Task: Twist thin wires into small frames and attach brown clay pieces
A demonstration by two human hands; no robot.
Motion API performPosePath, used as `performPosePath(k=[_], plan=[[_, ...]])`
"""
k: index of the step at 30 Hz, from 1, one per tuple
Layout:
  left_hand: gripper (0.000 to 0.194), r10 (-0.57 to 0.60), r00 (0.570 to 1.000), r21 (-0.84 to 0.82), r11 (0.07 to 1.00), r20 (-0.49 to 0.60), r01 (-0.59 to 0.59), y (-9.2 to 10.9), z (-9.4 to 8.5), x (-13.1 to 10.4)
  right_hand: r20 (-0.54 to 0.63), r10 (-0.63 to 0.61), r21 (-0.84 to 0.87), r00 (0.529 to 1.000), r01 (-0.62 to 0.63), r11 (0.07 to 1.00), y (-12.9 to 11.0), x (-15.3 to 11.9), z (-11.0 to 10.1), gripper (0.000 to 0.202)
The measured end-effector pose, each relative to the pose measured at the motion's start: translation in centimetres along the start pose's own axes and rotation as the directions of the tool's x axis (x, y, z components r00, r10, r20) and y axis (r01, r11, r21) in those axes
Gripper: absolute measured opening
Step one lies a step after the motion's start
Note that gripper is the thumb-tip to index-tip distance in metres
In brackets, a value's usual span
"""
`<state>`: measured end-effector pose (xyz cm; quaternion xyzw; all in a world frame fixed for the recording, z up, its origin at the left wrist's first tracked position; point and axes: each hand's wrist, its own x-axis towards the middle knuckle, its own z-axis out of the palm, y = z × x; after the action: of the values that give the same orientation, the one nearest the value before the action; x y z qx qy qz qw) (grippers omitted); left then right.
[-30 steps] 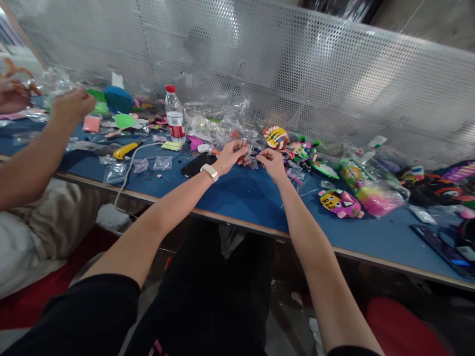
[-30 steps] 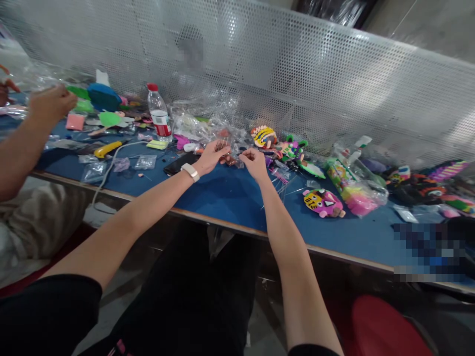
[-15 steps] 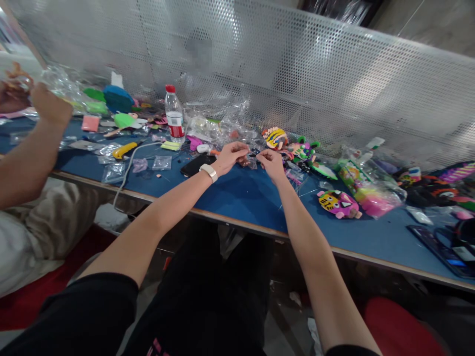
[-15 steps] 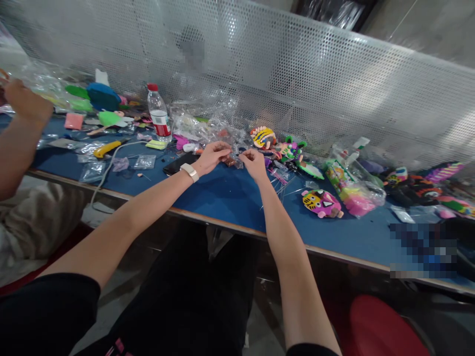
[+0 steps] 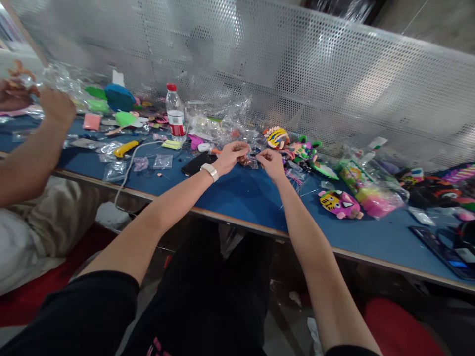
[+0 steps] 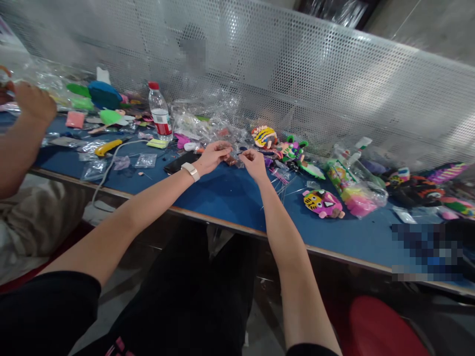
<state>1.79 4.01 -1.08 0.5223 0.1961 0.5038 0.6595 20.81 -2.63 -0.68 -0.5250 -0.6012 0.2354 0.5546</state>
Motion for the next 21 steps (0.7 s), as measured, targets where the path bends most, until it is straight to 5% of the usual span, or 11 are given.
performPosePath(k=[21], plan=[[0.015,-0.025,1.0,-0.022,0.999,-0.018,0.024,0.48,0.23,-0.23,0.018,-0.016,0.015,1.0,0.016,1.0,-0.27,-0.18,0.04,0.022]])
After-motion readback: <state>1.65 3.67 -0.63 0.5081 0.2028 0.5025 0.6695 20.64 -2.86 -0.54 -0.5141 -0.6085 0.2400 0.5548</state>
